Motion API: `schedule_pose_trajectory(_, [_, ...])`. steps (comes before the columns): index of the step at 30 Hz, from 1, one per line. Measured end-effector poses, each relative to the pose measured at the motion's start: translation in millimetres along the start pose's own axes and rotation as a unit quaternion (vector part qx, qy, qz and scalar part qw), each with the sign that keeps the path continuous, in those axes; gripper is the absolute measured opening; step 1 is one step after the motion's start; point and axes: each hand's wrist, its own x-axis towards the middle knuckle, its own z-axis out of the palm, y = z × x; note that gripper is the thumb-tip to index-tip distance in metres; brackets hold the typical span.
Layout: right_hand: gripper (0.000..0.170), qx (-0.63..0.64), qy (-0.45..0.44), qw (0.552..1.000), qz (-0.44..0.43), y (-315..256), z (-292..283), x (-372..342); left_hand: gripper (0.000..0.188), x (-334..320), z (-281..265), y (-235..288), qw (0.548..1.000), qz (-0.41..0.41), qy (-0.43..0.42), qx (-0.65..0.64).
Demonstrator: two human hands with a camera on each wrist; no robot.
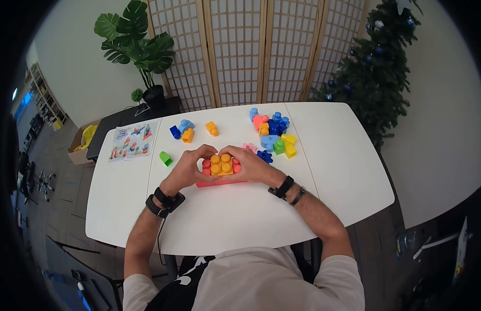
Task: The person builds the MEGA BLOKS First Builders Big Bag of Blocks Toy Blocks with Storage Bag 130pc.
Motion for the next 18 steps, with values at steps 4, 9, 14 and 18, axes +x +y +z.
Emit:
schedule_pose_trajectory(4, [0.064,0.011,0.002,1.0,0.005,-0.9,1.8,0.5,0.069,0.1,0.6,-1.0,1.0,0.007,-0.001,-0.004])
schedule_pose_trajectory(9, [0.066,0.006,0.006,1.0,0.003,3.0,3.9,0.6,0.069,0.9,0.8,-1.7,1.0,0.004,-0.008,-0.005])
schedule_pose_trajectory(14, [0.066,0.011,0.0,1.0,0.011,0.3,4.2,0.2,0.073,0.4,6.5,2.3,0.999,-0.022,-0.023,0.023])
schedule_pose_trajectory(18, [0.065,0.008,0.0,1.0,0.002,-5.4,2.5,1.7,0.078,0.9,9.1,-3.5,0.999,-0.012,-0.018,0.025])
